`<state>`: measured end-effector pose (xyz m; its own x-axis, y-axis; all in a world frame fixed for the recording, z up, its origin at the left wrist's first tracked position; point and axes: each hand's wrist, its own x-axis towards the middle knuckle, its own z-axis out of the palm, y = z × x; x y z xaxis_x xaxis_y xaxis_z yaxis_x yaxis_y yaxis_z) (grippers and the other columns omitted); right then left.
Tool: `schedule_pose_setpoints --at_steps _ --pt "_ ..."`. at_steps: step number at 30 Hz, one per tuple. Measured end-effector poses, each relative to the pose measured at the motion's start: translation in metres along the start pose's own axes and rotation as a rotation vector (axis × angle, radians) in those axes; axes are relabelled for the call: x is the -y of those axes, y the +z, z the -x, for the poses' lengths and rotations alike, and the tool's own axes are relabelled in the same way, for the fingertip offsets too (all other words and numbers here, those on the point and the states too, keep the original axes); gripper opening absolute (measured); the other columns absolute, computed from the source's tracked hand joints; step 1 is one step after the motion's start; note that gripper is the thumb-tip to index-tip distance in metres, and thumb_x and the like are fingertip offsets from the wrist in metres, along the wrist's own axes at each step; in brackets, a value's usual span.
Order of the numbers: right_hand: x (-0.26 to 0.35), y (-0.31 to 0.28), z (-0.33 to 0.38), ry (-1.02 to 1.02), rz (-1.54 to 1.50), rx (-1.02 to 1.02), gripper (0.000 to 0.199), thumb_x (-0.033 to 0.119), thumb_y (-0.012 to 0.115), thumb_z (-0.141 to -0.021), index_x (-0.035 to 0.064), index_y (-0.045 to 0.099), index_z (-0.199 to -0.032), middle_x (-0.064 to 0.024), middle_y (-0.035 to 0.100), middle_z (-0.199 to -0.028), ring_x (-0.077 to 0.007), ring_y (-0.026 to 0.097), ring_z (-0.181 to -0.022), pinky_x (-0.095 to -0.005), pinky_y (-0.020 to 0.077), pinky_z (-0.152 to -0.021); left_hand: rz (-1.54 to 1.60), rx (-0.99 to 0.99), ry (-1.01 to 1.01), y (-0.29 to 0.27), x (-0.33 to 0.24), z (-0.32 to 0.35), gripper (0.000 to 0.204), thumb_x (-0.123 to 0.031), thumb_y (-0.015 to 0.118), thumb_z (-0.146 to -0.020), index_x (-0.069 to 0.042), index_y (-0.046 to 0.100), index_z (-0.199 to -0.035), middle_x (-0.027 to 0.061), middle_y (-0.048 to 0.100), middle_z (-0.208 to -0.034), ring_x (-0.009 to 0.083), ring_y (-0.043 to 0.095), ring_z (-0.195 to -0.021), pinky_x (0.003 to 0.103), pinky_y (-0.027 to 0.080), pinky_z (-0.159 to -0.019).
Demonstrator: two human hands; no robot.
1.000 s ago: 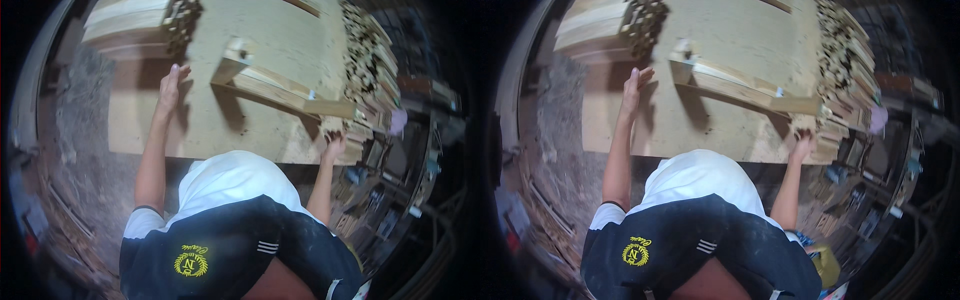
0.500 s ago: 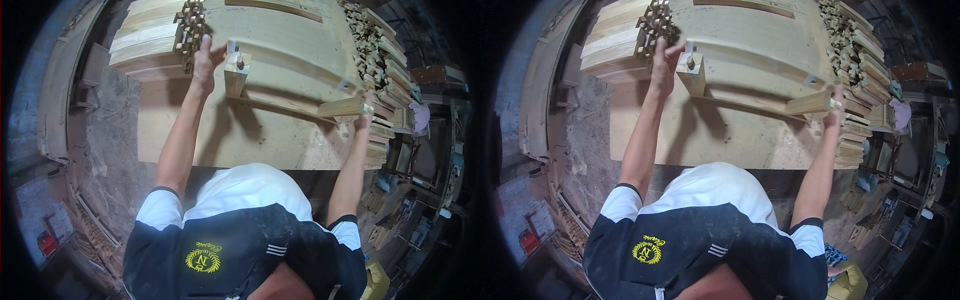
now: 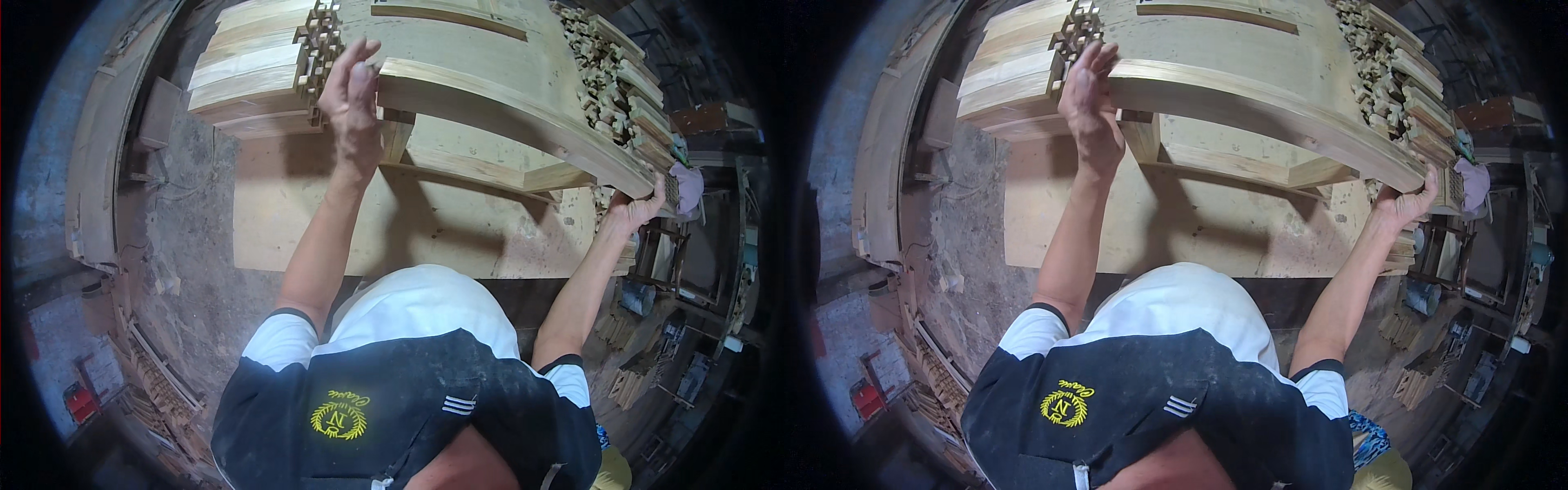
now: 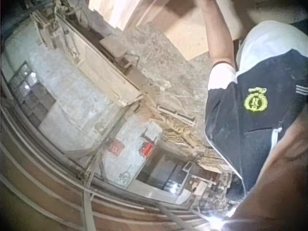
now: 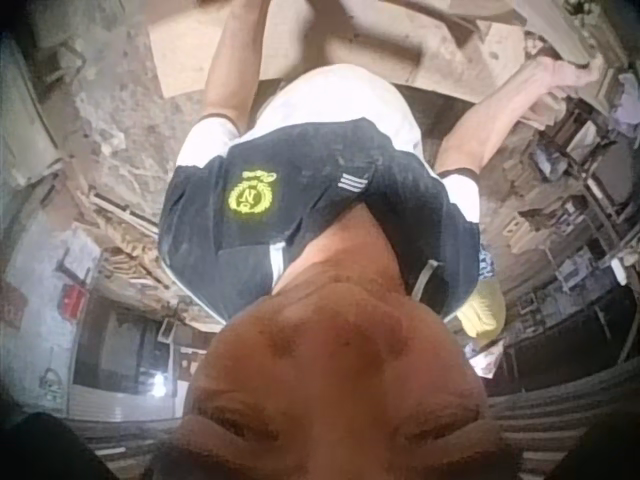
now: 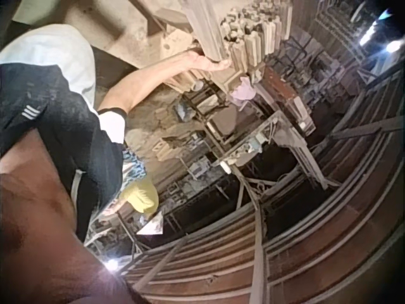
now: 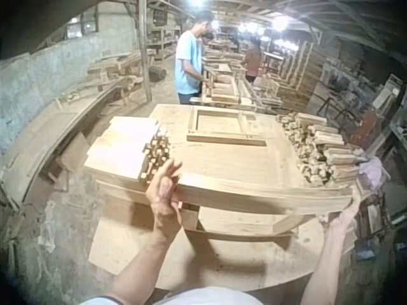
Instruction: Assembling and inspecting wooden frame components on a workbench in a furniture factory.
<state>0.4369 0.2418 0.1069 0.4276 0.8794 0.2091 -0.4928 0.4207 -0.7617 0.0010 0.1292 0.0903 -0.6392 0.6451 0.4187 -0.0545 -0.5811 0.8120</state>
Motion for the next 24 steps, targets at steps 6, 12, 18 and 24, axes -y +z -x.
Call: schedule_pose_setpoints --at_steps 6,12,18,24 --pt "-0.013 -0.002 0.005 0.021 0.238 0.005 0.040 0.030 0.054 -0.085 0.0068 0.065 -0.116 -0.0099 0.061 -0.118 -0.0258 0.057 -0.114 -0.0416 0.0465 -0.099 -0.140 0.051 0.040 -0.005 0.011 0.008 0.036 -0.019 0.053 -0.093 0.008 0.065 -0.113 0.0163 0.067 -0.111 0.0223 0.064 -0.100 0.034 0.050 -0.092" --pt "0.000 -0.012 0.012 0.018 0.220 0.155 0.042 0.025 0.050 -0.085 0.0046 0.062 -0.120 -0.0112 0.061 -0.120 -0.0260 0.057 -0.114 -0.0417 0.0469 -0.100 -0.170 0.002 0.162 0.001 0.017 0.023 0.041 -0.023 0.048 -0.095 0.009 0.062 -0.116 0.0186 0.064 -0.113 0.0267 0.064 -0.102 0.038 0.052 -0.092" --pt "-0.005 -0.022 -0.002 0.093 0.342 0.145 0.038 0.018 0.047 -0.085 0.0050 0.062 -0.117 -0.0087 0.063 -0.110 -0.0215 0.060 -0.103 -0.0369 0.0498 -0.092 -0.140 0.001 0.088 0.011 0.004 0.017 0.047 -0.029 0.048 -0.095 0.011 0.062 -0.114 0.0207 0.064 -0.111 0.0282 0.063 -0.100 0.039 0.049 -0.093" --pt "-0.001 -0.020 -0.002 0.058 0.309 0.234 0.036 0.014 0.047 -0.082 0.0038 0.064 -0.112 -0.0063 0.061 -0.109 -0.0159 0.059 -0.098 -0.0315 0.0489 -0.090 -0.501 0.074 0.370 0.028 -0.045 0.008 0.051 -0.032 0.053 -0.093 0.007 0.058 -0.126 0.0207 0.061 -0.122 0.0296 0.055 -0.117 0.041 0.043 -0.100"
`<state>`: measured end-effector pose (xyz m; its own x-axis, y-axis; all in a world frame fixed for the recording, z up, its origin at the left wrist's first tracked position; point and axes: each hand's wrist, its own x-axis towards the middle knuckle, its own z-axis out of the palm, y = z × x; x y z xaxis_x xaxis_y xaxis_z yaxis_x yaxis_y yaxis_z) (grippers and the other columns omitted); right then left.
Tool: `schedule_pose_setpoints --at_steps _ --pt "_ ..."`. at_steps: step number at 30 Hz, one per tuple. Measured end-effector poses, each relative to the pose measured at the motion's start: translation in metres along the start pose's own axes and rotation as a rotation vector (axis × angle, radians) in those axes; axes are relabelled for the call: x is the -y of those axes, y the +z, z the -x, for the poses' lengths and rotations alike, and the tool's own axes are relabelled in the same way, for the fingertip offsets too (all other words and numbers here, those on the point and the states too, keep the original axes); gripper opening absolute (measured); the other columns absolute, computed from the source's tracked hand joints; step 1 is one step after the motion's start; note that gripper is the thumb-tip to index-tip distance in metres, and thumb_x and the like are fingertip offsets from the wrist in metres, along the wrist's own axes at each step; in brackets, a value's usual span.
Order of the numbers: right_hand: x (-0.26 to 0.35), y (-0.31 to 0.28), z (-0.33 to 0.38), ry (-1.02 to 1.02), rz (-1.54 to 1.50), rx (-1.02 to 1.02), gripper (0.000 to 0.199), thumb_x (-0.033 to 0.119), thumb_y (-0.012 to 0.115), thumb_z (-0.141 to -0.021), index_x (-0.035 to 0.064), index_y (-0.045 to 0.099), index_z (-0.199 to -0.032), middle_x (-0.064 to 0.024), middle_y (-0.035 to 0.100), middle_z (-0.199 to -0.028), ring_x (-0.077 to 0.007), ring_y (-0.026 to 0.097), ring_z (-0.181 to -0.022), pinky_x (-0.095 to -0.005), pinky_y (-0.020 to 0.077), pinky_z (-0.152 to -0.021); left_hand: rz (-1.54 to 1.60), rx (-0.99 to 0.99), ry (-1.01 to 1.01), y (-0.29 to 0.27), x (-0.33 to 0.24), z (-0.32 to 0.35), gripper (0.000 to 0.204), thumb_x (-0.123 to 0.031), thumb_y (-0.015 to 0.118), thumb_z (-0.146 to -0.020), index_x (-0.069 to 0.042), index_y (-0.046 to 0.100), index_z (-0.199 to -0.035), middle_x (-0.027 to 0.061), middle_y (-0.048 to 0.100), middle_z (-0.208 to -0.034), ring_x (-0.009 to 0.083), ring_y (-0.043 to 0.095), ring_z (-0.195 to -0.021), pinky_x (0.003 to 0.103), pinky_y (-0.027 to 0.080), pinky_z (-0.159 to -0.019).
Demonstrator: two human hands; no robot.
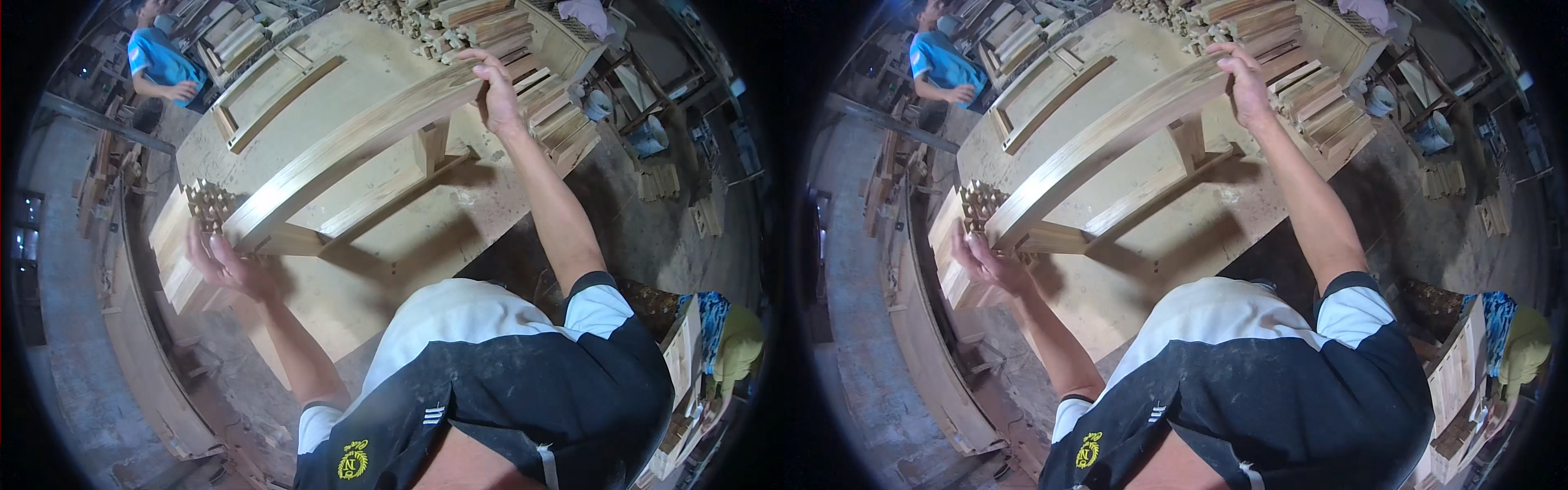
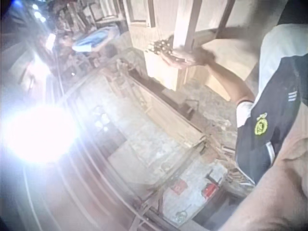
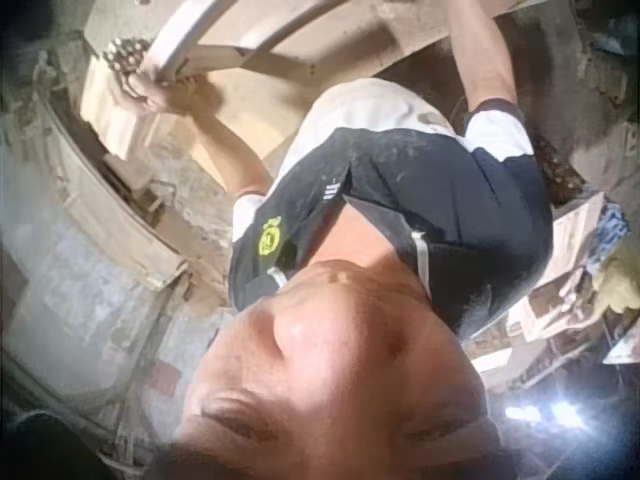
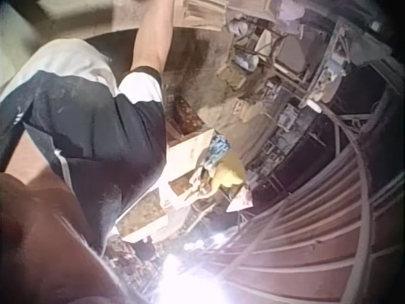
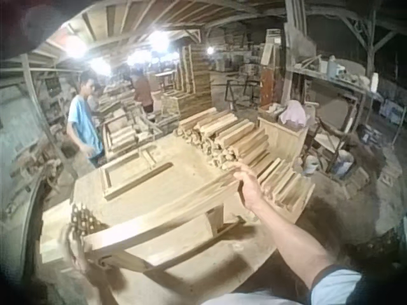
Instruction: Assembling and inspecting wooden frame components on a workbench in a furniture factory.
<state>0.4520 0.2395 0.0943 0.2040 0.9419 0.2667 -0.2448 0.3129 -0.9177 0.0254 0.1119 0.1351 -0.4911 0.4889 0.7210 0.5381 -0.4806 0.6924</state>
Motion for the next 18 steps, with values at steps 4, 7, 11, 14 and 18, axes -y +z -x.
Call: schedule_pose_setpoints --at_steps 4,7,11,14,18 --pt "-0.002 0.000 -0.001 -0.132 0.054 0.068 0.036 0.015 0.049 -0.085 0.0025 0.064 -0.116 -0.0065 0.058 -0.118 -0.0161 0.048 -0.113 -0.0303 0.0339 -0.104 -0.412 0.541 0.411 0.063 -0.083 -0.015 0.064 -0.048 0.061 -0.090 0.002 0.056 -0.131 0.0217 0.060 -0.121 0.0325 0.055 -0.117 0.043 0.043 -0.098" --pt "0.002 0.013 0.014 -0.097 -0.136 -0.006 0.045 0.021 0.062 -0.088 0.0029 0.057 -0.129 -0.0046 0.057 -0.117 -0.0146 0.050 -0.114 -0.0281 0.0351 -0.101 -0.657 0.986 0.394 0.128 -0.092 0.006 0.074 -0.065 0.068 -0.079 -0.001 0.063 -0.114 0.0187 0.066 -0.097 0.0326 0.064 -0.096 0.044 0.048 -0.085" --pt "-0.040 0.011 0.063 -0.139 0.228 0.100 0.096 0.040 0.077 -0.079 -0.0014 0.028 -0.150 -0.0149 0.049 -0.134 -0.0236 0.049 -0.124 -0.0337 0.0371 -0.107 -0.807 1.018 0.229 0.147 -0.102 0.017 0.064 -0.065 0.071 -0.077 -0.003 0.059 -0.087 0.0144 0.064 -0.080 0.0340 0.064 -0.078 0.047 0.048 -0.073" --pt "-0.050 0.031 0.077 -0.093 0.896 0.229 0.101 0.044 0.081 -0.067 -0.0028 0.032 -0.142 -0.0256 0.054 -0.128 -0.0405 0.060 -0.112 -0.0440 0.0493 -0.097 -0.808 1.017 0.254 0.144 -0.110 0.020 0.061 -0.064 0.072 -0.076 -0.005 0.058 -0.081 0.0154 0.066 -0.080 0.0354 0.065 -0.077 0.047 0.050 -0.072" --pt "-0.048 0.031 0.070 -0.013 0.786 0.224 0.080 0.037 0.073 -0.066 0.0015 0.041 -0.130 -0.0253 0.064 -0.107 -0.0433 0.064 -0.098 -0.0489 0.0533 -0.086 -0.882 0.994 0.228 0.150 -0.110 0.026 0.060 -0.064 0.074 -0.075 -0.006 0.058 -0.081 0.0150 0.066 -0.082 0.0360 0.065 -0.083 0.047 0.050 -0.075"
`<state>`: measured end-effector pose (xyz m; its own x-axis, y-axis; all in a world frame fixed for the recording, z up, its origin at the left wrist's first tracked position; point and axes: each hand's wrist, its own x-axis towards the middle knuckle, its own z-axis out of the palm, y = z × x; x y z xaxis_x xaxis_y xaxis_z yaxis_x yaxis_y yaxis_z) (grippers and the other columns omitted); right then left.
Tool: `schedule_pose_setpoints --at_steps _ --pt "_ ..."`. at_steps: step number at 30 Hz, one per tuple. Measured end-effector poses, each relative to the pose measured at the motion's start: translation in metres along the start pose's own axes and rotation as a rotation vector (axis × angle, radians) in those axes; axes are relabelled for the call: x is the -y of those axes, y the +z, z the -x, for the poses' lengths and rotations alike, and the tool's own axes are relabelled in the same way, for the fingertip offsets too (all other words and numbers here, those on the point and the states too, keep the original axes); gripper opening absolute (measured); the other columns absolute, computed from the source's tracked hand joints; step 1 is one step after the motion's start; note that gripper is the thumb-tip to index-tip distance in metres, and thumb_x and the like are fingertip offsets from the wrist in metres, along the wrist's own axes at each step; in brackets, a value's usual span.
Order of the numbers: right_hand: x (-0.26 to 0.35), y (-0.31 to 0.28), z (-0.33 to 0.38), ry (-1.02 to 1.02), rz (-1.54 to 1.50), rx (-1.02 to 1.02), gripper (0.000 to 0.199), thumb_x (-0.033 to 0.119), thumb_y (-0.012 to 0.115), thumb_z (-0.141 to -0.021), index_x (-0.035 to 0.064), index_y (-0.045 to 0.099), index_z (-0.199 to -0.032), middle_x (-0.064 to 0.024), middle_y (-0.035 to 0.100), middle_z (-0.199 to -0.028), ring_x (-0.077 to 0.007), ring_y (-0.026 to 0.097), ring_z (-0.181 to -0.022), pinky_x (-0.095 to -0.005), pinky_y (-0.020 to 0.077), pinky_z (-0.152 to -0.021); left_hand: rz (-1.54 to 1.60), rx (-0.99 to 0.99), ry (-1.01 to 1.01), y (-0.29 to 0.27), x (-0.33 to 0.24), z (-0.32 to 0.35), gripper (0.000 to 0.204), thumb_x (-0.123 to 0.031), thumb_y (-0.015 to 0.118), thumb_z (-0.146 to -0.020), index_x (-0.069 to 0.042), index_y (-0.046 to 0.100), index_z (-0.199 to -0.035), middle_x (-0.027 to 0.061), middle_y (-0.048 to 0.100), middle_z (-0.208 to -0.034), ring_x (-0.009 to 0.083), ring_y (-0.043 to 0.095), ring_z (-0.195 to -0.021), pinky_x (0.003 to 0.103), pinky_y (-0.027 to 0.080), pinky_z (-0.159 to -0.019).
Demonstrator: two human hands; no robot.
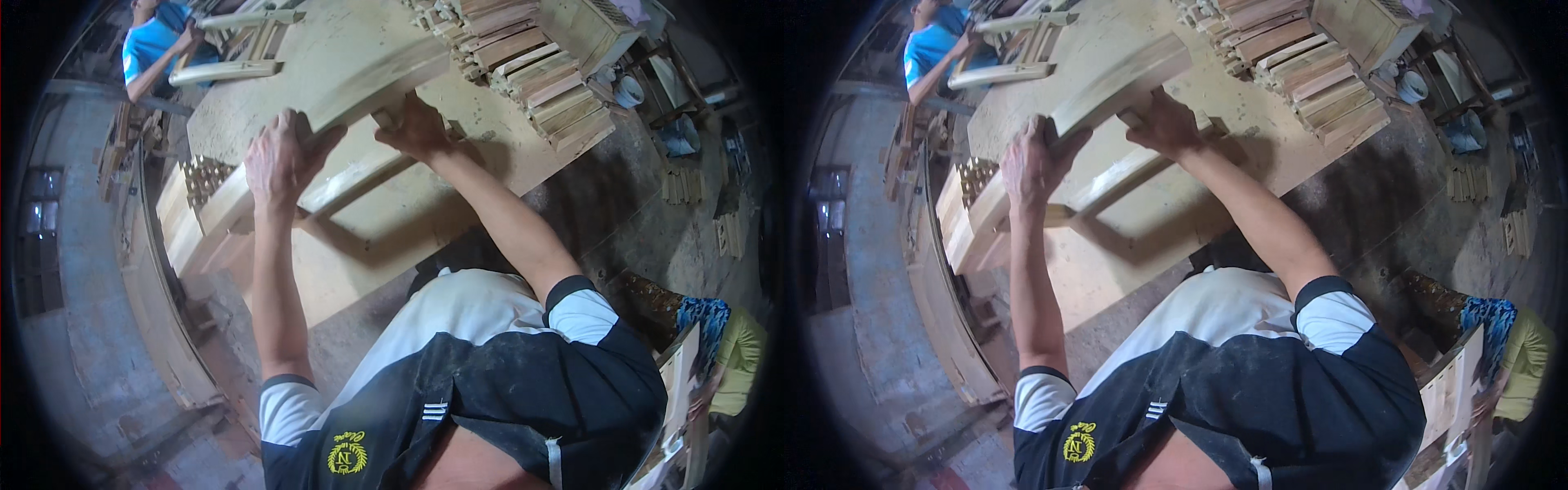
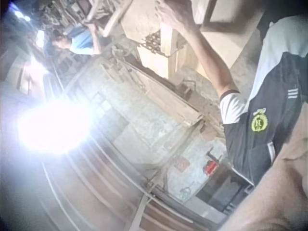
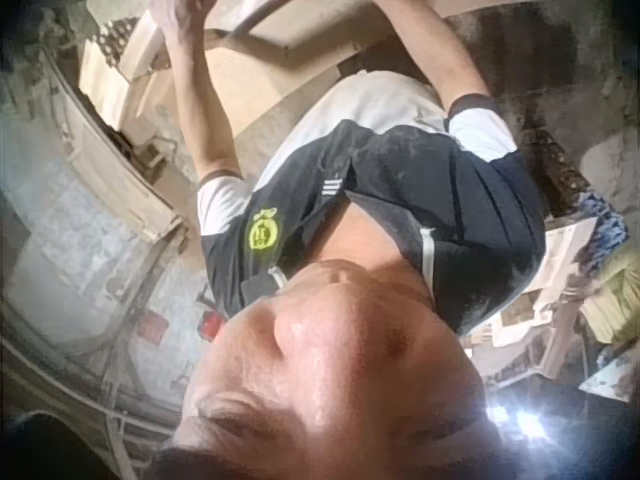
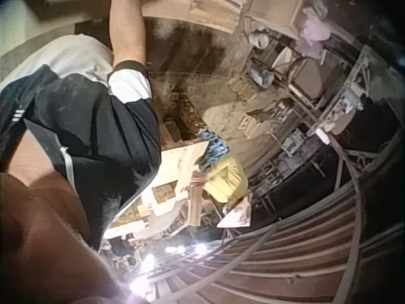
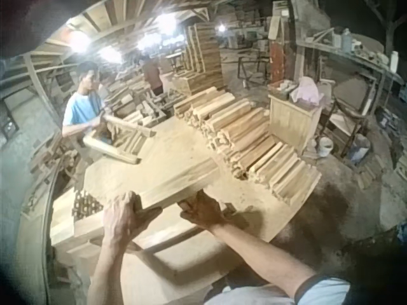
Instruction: Assembling and inspecting wooden frame components on a workbench in a furniture factory.
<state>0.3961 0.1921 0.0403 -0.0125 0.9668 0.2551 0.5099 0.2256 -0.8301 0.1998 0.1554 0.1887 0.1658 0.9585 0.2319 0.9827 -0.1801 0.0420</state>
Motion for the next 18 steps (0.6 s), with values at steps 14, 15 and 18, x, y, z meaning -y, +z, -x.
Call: schedule_pose_setpoints --at_steps 14,15,18 --pt "-0.022 0.000 -0.016 -0.079 0.029 0.036 0.096 0.041 0.076 -0.068 0.0097 0.026 -0.144 -0.0230 0.064 -0.113 -0.0435 0.064 -0.100 -0.0501 0.0541 -0.087 0.250 -0.188 0.261 -0.106 0.015 -0.066 0.056 -0.051 0.065 -0.089 -0.005 0.065 -0.122 0.0199 0.069 -0.115 0.0289 0.066 -0.109 0.042 0.049 -0.097" --pt "-0.016 0.001 -0.014 -0.065 0.017 0.052 0.093 0.041 0.076 -0.068 0.0095 0.028 -0.142 -0.0225 0.063 -0.114 -0.0432 0.064 -0.100 -0.0502 0.0542 -0.087 0.235 -0.131 0.089 -0.094 0.027 -0.066 0.054 -0.051 0.062 -0.091 -0.006 0.067 -0.121 0.0176 0.070 -0.113 0.0294 0.066 -0.108 0.042 0.049 -0.096" --pt "-0.009 0.005 -0.008 -0.153 0.025 0.082 0.082 0.042 0.078 -0.070 0.0081 0.039 -0.134 -0.0196 0.062 -0.117 -0.0415 0.064 -0.101 -0.0500 0.0541 -0.086 0.071 0.063 -0.010 -0.015 0.047 -0.043 0.057 -0.055 0.051 -0.094 -0.006 0.069 -0.117 0.0172 0.072 -0.098 0.0296 0.068 -0.091 0.041 0.053 -0.081"
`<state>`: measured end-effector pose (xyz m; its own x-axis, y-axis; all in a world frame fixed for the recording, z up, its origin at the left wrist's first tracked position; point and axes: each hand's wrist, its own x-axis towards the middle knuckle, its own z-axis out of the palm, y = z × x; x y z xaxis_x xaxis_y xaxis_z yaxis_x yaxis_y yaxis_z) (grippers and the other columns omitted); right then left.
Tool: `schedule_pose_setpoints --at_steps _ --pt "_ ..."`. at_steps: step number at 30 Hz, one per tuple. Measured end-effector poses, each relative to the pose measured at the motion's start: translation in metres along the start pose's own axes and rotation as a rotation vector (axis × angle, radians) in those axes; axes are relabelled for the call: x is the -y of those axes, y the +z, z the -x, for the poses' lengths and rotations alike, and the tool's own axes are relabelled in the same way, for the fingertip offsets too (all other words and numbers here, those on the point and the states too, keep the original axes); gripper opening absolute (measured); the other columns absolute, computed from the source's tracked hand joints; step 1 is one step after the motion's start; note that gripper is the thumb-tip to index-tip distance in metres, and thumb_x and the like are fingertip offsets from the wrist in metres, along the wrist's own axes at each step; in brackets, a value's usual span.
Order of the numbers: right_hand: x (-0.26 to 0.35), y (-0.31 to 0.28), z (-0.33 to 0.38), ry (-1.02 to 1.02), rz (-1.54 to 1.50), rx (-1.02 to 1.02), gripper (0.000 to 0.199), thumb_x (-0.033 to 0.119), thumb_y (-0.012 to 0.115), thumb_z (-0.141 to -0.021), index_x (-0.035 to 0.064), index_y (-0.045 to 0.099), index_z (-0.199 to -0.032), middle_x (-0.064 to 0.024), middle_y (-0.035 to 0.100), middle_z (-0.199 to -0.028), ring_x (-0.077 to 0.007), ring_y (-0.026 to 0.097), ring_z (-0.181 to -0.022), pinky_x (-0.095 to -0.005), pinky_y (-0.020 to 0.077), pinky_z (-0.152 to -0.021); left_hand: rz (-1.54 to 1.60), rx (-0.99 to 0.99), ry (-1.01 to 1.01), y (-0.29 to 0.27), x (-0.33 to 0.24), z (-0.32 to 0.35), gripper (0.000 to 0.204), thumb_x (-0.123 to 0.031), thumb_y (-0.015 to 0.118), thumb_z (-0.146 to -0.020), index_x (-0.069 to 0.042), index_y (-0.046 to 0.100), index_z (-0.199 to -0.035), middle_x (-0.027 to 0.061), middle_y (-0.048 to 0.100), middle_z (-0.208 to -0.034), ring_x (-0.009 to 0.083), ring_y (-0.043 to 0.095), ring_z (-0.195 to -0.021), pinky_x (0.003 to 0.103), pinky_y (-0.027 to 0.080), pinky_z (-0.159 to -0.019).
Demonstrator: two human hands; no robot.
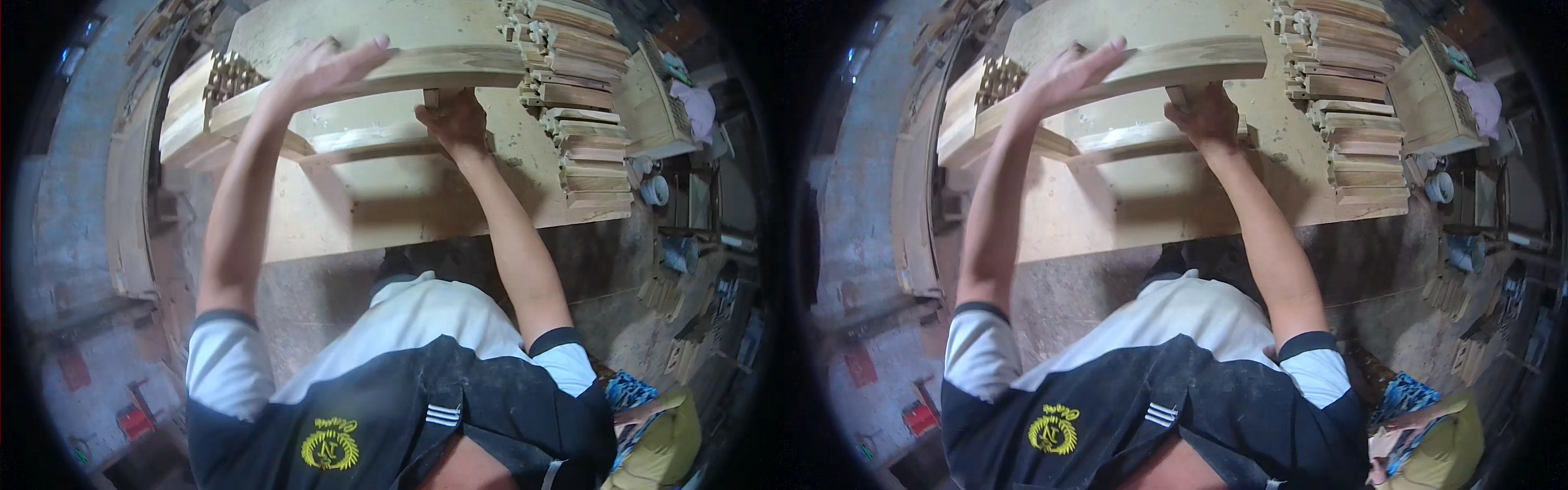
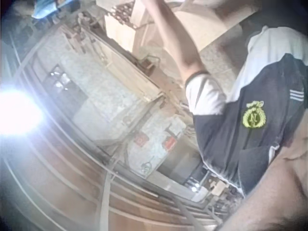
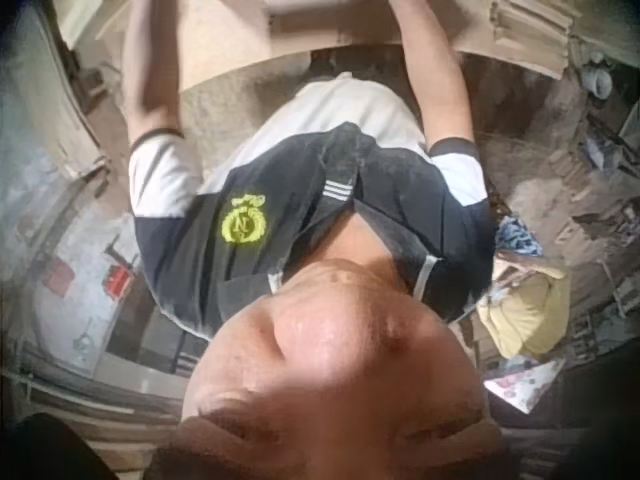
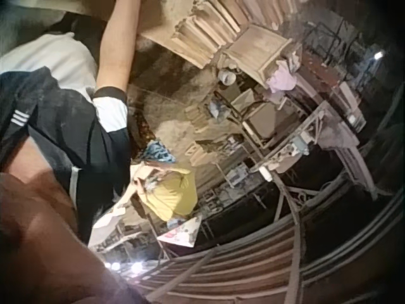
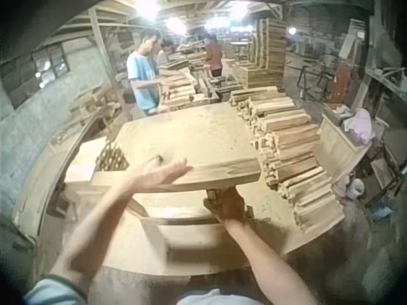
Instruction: Assembling and inspecting wooden frame components on a workbench in a furniture factory.
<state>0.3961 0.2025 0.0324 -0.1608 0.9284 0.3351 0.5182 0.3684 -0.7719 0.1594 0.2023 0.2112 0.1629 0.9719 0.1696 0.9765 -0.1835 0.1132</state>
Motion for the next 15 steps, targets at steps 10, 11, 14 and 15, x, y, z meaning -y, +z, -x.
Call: schedule_pose_setpoints --at_steps 10,11,14,15 --pt "0.003 -0.013 0.033 -0.091 -0.143 0.030 0.043 0.028 0.079 -0.076 0.0030 0.067 -0.108 -0.0176 0.069 -0.104 -0.0370 0.064 -0.102 -0.0436 0.0502 -0.089 0.168 0.379 -0.186 0.010 -0.034 0.036 0.087 -0.085 0.056 -0.071 0.000 0.074 -0.076 0.0159 0.066 -0.064 0.0269 0.066 -0.064 0.040 0.051 -0.061" --pt "0.009 -0.020 0.046 -0.149 -0.209 0.087 0.034 0.022 0.077 -0.079 0.0030 0.068 -0.105 -0.0178 0.069 -0.102 -0.0360 0.064 -0.099 -0.0435 0.0487 -0.091 0.112 0.445 -0.158 0.008 -0.040 0.052 0.085 -0.084 0.059 -0.070 -0.001 0.072 -0.071 0.0157 0.066 -0.063 0.0261 0.066 -0.061 0.039 0.051 -0.057" --pt "0.003 -0.036 0.103 -0.047 -0.189 0.186 0.057 0.016 0.074 -0.084 0.0022 0.050 -0.134 -0.0175 0.055 -0.132 -0.0323 0.053 -0.122 -0.0429 0.0428 -0.102 0.187 0.334 -0.050 0.020 -0.059 0.128 0.079 -0.085 0.063 -0.067 -0.006 0.064 -0.061 0.0110 0.059 -0.058 0.0250 0.061 -0.054 0.039 0.049 -0.054" --pt "-0.013 -0.035 0.111 -0.127 -0.194 0.170 0.065 0.018 0.073 -0.086 0.0032 0.042 -0.141 -0.0185 0.052 -0.136 -0.0313 0.052 -0.124 -0.0438 0.0408 -0.106 0.187 0.268 0.009 0.027 -0.066 0.145 0.079 -0.086 0.063 -0.065 -0.007 0.062 -0.060 0.0099 0.057 -0.057 0.0253 0.060 -0.054 0.040 0.049 -0.057"
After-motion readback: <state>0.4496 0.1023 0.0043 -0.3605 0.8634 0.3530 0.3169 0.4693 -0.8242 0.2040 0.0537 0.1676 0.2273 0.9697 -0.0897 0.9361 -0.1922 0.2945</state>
